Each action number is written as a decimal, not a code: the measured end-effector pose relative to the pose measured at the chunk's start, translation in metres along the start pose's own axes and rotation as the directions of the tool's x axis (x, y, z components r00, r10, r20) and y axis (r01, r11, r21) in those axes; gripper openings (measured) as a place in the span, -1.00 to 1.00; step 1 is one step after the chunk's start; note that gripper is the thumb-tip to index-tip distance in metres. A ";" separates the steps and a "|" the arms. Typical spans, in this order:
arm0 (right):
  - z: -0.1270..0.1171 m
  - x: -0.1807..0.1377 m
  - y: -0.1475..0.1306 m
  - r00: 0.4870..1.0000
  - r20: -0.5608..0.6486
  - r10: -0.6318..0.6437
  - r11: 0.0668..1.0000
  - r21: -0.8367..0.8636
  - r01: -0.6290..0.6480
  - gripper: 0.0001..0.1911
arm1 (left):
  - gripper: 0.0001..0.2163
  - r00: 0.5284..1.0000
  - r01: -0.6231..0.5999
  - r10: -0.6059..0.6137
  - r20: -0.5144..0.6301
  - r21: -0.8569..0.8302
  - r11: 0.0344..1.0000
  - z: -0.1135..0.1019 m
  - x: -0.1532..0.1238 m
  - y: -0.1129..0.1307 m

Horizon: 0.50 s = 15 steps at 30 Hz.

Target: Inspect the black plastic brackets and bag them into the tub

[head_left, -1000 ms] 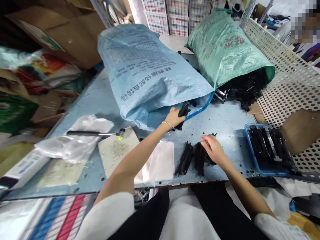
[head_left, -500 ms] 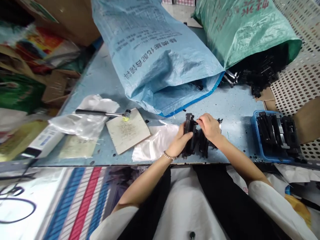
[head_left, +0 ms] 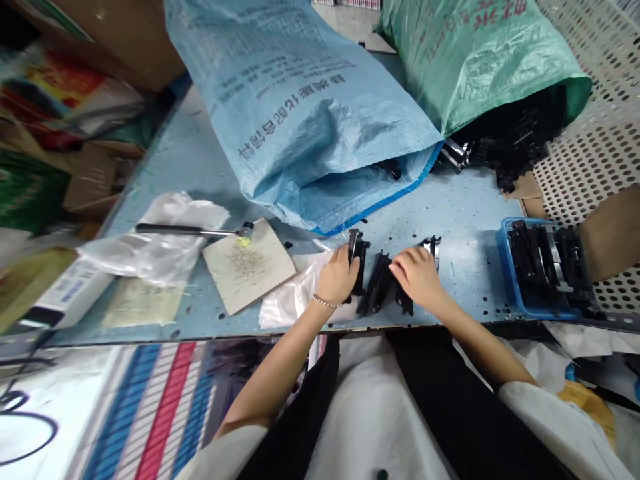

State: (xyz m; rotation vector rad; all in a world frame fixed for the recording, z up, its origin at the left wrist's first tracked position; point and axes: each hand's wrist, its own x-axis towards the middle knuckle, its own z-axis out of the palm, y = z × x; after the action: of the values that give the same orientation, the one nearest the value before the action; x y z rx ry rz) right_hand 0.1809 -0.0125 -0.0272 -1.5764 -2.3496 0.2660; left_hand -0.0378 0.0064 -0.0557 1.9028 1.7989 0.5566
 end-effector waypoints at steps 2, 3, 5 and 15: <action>0.000 0.000 0.023 0.993 -0.066 0.100 0.993 -0.061 -0.104 -0.70 | -0.53 0.989 0.066 -0.082 0.122 0.124 0.990 0.010 -0.012 0.005; 0.002 0.000 0.033 0.990 -0.078 0.121 0.989 -0.072 -0.127 -0.69 | -0.53 0.980 0.076 -0.104 0.171 0.161 0.984 0.015 -0.019 0.010; 0.007 -0.004 0.048 0.990 -0.076 0.117 0.991 -0.061 -0.121 -0.68 | -0.57 0.970 0.038 -0.086 0.229 0.206 0.978 0.021 -0.027 0.022; 0.005 -0.006 0.051 0.958 -0.285 0.036 0.988 0.153 0.009 -0.77 | -0.59 0.971 -0.233 0.236 0.024 -0.085 0.969 0.000 0.212 0.082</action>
State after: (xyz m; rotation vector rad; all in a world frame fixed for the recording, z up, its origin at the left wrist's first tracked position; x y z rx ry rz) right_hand 0.2254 0.0016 -0.0487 -1.4510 -2.0471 0.1997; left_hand 0.0421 0.2148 -0.0127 2.0696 1.5154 0.6633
